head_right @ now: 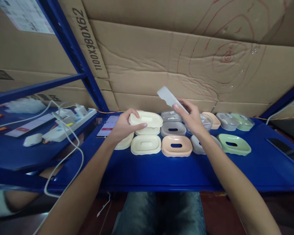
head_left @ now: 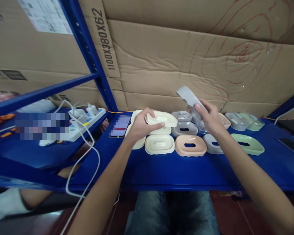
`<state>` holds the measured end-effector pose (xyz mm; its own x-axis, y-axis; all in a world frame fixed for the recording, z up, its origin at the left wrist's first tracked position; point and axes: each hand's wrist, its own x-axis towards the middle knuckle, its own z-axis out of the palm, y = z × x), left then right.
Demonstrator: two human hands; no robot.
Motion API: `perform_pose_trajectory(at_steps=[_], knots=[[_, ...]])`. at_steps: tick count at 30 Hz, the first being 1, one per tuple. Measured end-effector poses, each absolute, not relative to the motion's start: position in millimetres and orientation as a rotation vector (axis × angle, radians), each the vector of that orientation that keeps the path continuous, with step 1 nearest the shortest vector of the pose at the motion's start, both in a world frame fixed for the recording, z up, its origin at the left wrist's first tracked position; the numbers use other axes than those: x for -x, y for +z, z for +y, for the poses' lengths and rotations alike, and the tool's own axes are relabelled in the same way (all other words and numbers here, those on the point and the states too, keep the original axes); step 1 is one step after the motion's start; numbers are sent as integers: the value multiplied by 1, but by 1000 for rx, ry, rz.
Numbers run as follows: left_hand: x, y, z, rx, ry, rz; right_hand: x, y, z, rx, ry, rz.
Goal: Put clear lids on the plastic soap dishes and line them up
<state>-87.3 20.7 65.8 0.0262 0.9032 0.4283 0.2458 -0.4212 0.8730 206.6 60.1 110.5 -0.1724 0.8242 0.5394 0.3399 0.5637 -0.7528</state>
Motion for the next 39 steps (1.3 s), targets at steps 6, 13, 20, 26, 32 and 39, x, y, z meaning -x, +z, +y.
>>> perform_pose_trajectory(at_steps=[6,13,20,26,32,39], knots=[[104,78,9,-2135,1054,1228,-229,104,59,1004,568,-1735],[101,74,-6,-2250,859,1307,-233,102,53,1038,588,-1764],[106,53,-8,-2363,774,1292,-232,96,55,1022,593,-1807],[102,49,-11,-2422,635,1327,-225,97,56,998,502,-1928],[97,50,-17,-2492,612,1322,-200,93,75,980,228,-2260],[97,40,-16,-2544,603,1281,-146,89,126,1151,-122,-2639]])
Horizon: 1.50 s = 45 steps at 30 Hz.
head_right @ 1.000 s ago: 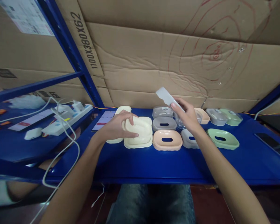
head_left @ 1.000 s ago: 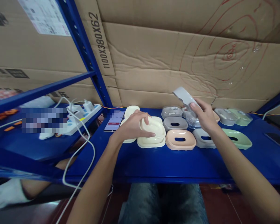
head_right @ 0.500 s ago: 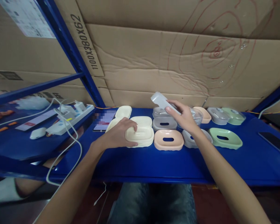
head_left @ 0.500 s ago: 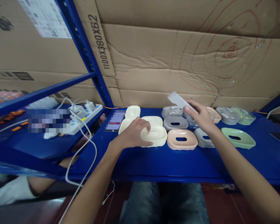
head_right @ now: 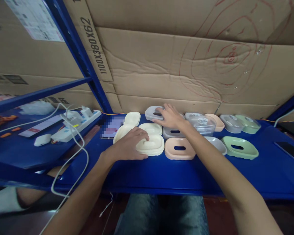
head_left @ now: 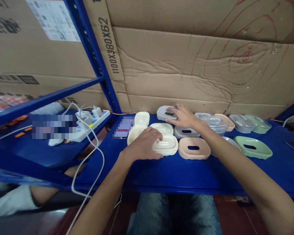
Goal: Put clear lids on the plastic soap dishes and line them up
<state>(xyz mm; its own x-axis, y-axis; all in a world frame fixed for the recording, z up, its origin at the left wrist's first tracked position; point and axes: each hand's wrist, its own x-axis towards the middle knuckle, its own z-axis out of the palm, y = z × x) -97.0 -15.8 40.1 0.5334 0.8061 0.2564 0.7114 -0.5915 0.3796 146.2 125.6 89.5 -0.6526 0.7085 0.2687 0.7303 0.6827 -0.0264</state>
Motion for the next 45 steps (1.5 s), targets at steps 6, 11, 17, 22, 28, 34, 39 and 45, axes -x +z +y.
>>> perform_pose_trajectory(at_steps=[6,11,17,22,28,34,39,45], knots=[[95,38,-16,-2557,589,1272,-111,82,159,1286,-143,-2797],[94,42,-18,-2562,570,1274,-98,76,169,1289,-150,-2833],[94,40,-18,-2561,573,1274,-89,80,171,1317,-197,-2861],[95,38,-18,-2560,605,1274,-83,81,172,1331,-188,-2895],[94,38,-17,-2552,617,1272,-80,77,170,1321,-161,-2923],[94,38,-18,-2540,619,1271,-80,74,171,1316,-136,-2928],[94,38,-17,-2538,622,1264,-83,72,172,1285,-130,-2916],[94,35,-15,-2541,629,1260,-84,66,175,1266,-130,-2915]])
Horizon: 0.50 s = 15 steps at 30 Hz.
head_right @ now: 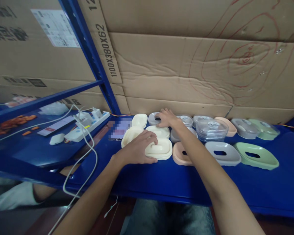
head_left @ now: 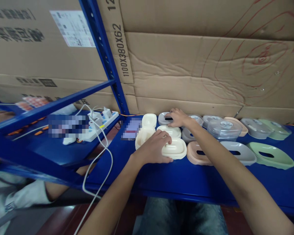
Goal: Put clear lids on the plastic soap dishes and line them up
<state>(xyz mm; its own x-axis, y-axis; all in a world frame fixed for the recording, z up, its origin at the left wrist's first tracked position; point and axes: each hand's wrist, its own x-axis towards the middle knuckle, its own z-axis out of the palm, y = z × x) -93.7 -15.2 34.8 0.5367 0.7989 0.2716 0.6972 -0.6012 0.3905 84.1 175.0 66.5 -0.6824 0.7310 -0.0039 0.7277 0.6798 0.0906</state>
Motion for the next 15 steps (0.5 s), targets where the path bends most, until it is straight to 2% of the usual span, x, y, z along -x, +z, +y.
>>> perform_pose_trajectory(at_steps=[15], knots=[[96,34,-13,-2482,868,1229,-86,64,172,-1231,115,2830]])
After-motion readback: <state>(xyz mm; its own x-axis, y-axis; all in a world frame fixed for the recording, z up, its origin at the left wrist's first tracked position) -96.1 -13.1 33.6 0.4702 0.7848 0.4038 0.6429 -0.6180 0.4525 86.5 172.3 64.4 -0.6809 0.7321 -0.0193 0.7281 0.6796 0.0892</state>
